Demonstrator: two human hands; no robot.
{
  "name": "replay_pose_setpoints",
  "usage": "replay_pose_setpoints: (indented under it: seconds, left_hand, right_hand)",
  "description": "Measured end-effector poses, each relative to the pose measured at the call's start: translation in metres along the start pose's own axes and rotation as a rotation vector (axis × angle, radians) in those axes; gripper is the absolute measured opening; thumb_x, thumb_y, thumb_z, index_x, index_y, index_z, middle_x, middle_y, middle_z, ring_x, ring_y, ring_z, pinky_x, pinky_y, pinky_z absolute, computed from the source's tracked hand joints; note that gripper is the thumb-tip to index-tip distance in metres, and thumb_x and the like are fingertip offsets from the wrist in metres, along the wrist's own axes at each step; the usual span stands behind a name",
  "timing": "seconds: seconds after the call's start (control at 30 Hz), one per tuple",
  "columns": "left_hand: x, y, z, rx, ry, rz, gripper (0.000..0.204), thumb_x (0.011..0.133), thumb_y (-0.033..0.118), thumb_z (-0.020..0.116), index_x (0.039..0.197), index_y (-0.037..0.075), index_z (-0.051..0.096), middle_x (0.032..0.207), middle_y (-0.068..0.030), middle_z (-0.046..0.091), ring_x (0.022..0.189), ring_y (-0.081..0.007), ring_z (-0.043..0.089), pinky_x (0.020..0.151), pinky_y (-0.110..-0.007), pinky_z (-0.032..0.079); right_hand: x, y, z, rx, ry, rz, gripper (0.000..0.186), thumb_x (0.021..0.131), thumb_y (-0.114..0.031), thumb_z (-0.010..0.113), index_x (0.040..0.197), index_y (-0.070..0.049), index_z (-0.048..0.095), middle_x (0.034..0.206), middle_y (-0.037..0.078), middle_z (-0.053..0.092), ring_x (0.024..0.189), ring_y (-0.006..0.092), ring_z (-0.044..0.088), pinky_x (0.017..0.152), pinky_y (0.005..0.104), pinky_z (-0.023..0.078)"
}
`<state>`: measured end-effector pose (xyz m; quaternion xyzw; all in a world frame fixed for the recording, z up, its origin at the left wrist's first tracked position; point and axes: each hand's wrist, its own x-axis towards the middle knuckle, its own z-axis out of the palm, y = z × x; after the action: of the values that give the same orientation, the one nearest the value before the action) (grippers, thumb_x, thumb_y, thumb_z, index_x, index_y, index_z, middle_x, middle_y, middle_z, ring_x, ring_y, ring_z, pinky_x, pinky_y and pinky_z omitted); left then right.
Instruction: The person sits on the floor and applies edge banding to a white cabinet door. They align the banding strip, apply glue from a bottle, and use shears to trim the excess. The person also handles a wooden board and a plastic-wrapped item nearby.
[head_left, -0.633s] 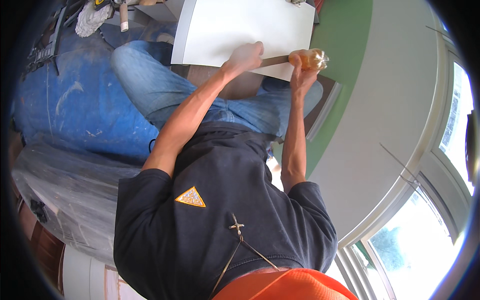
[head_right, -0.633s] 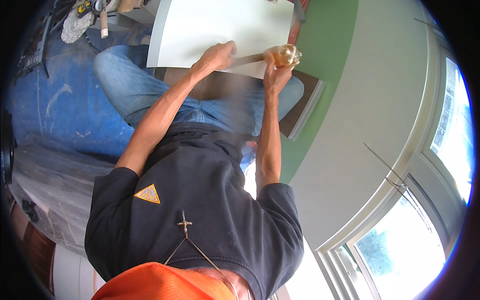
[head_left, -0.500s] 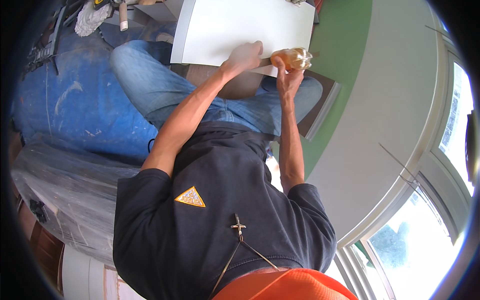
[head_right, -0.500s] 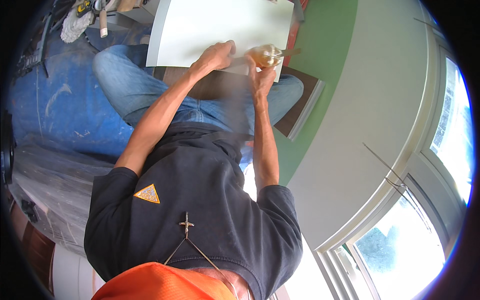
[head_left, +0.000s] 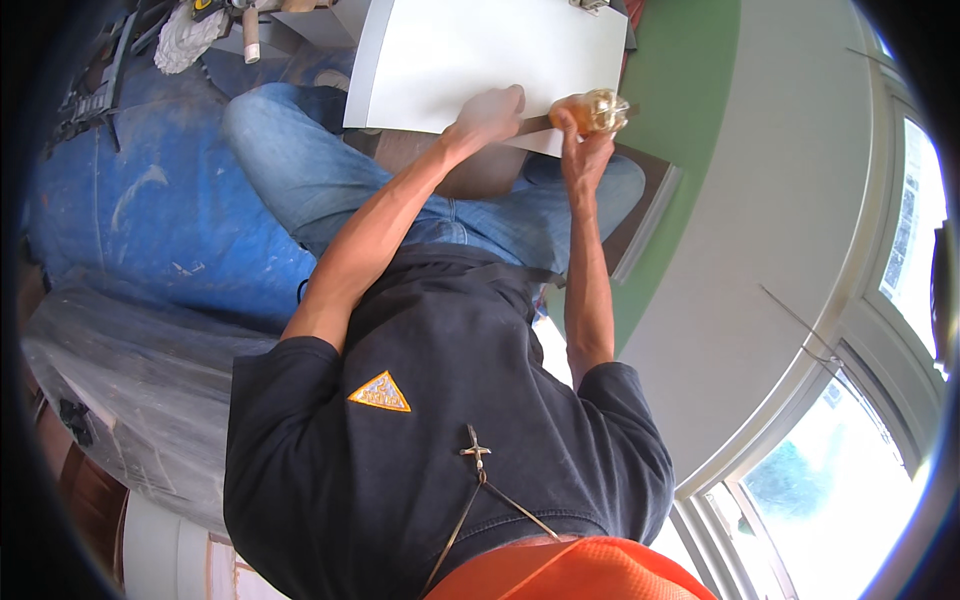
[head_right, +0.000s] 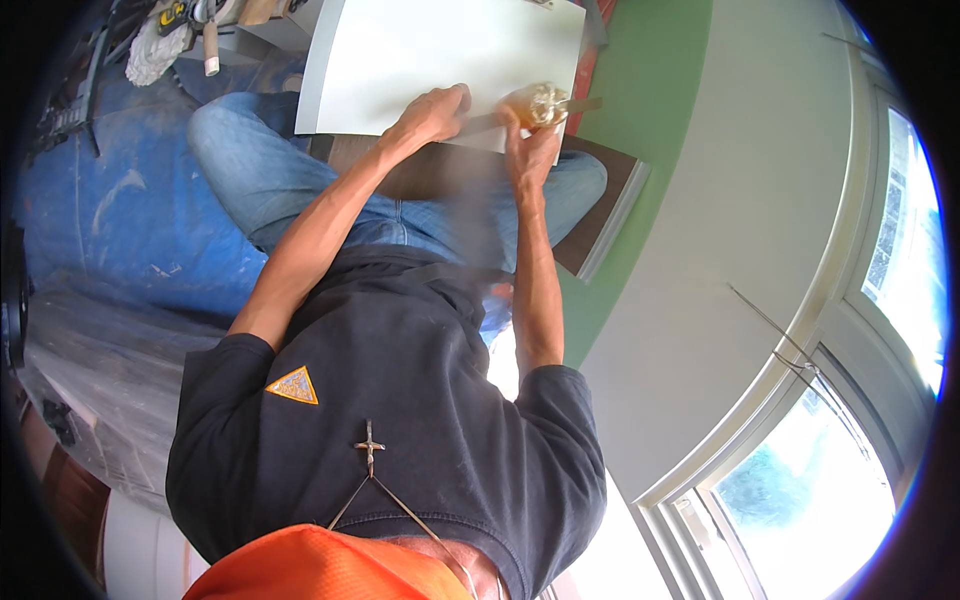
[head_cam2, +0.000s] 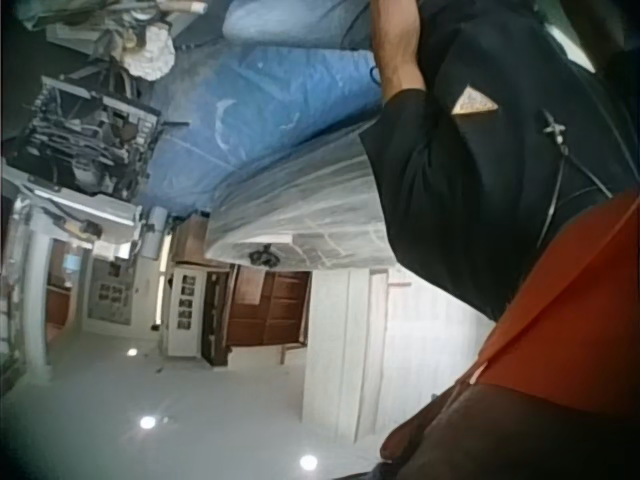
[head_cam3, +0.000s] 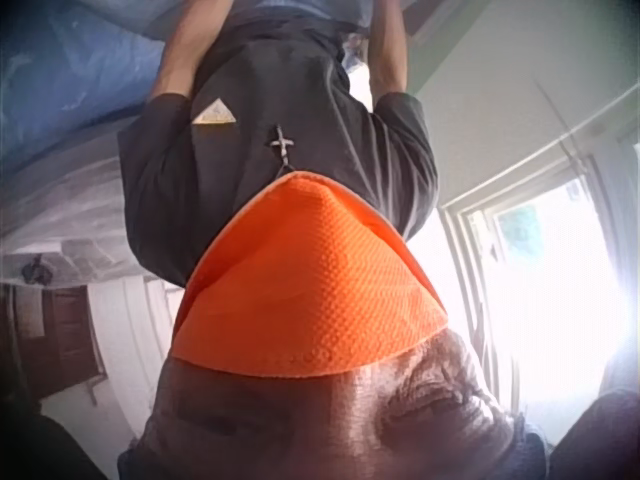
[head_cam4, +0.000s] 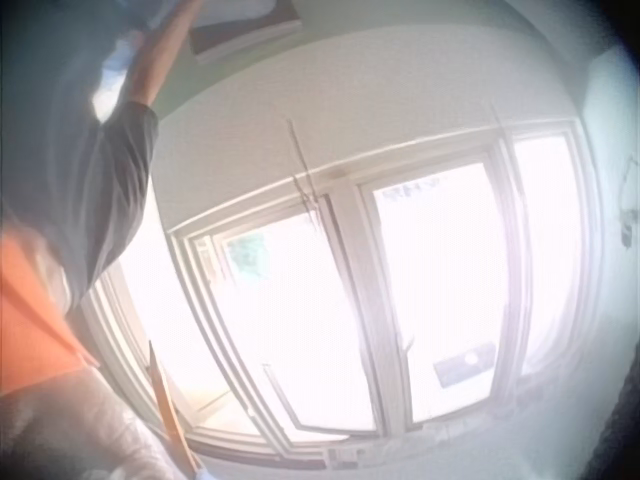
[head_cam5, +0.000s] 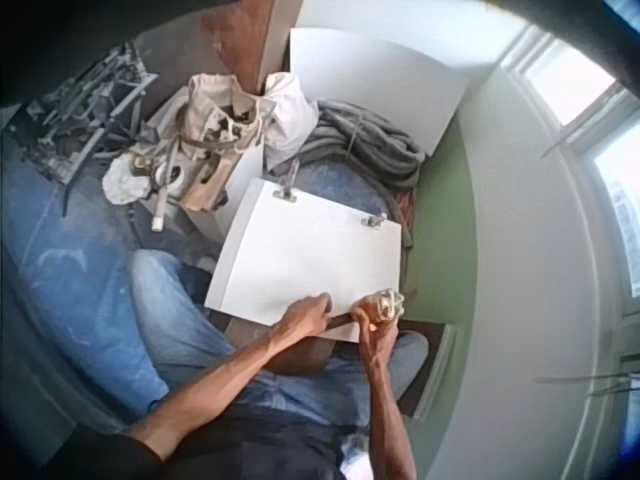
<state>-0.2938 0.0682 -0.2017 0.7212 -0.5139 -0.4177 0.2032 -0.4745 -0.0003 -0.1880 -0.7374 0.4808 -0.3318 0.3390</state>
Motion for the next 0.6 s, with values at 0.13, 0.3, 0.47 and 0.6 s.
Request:
replay_pose_setpoints:
  seconds: [0.13, 0.3, 0.47, 0.6]
  left_hand:
    - [0.000, 0.000, 0.001, -0.010, 0.031, 0.033, 0.027, 0.088, 0.017, 0.058, 0.111, 0.003, 0.060, 0.099, -0.0219, 0.071, 0.095, -0.0392, 0.068, 0.084, -0.048, 0.053]
    - [0.001, 0.000, 0.002, 0.002, 0.051, 0.010, 0.025, 0.088, 0.016, 0.058, 0.109, 0.004, 0.060, 0.097, -0.0216, 0.071, 0.094, -0.0391, 0.068, 0.084, -0.048, 0.053]
    - [-0.003, -0.002, 0.002, -0.022, 0.031, 0.009, 0.025, 0.088, 0.017, 0.059, 0.109, 0.004, 0.060, 0.096, -0.0210, 0.071, 0.094, -0.0381, 0.069, 0.083, -0.047, 0.053]
    - [0.000, -0.001, 0.002, -0.014, 0.042, 0.021, 0.025, 0.088, 0.017, 0.059, 0.109, 0.004, 0.060, 0.097, -0.0207, 0.071, 0.094, -0.0378, 0.069, 0.083, -0.047, 0.053]
  right_hand:
    - [0.021, 0.004, -0.011, 0.014, 0.079, 0.038, 0.049, 0.088, -0.031, 0.078, 0.119, 0.001, 0.057, 0.104, 0.015, 0.070, 0.094, 0.0258, 0.069, 0.085, 0.0370, 0.055]
    - [0.005, 0.001, -0.001, 0.020, -0.007, 0.026, 0.046, 0.089, -0.032, 0.078, 0.116, 0.000, 0.059, 0.104, 0.012, 0.069, 0.097, 0.0219, 0.068, 0.087, 0.0357, 0.056]
    - [0.009, 0.000, -0.006, 0.033, 0.088, 0.090, 0.040, 0.091, -0.027, 0.076, 0.115, 0.000, 0.060, 0.103, 0.011, 0.069, 0.095, 0.0209, 0.067, 0.085, 0.0337, 0.056]
    - [0.004, -0.001, -0.015, 0.168, 0.082, 0.041, 0.038, 0.091, -0.025, 0.076, 0.115, 0.000, 0.060, 0.105, 0.011, 0.069, 0.096, 0.0208, 0.067, 0.086, 0.0342, 0.055]
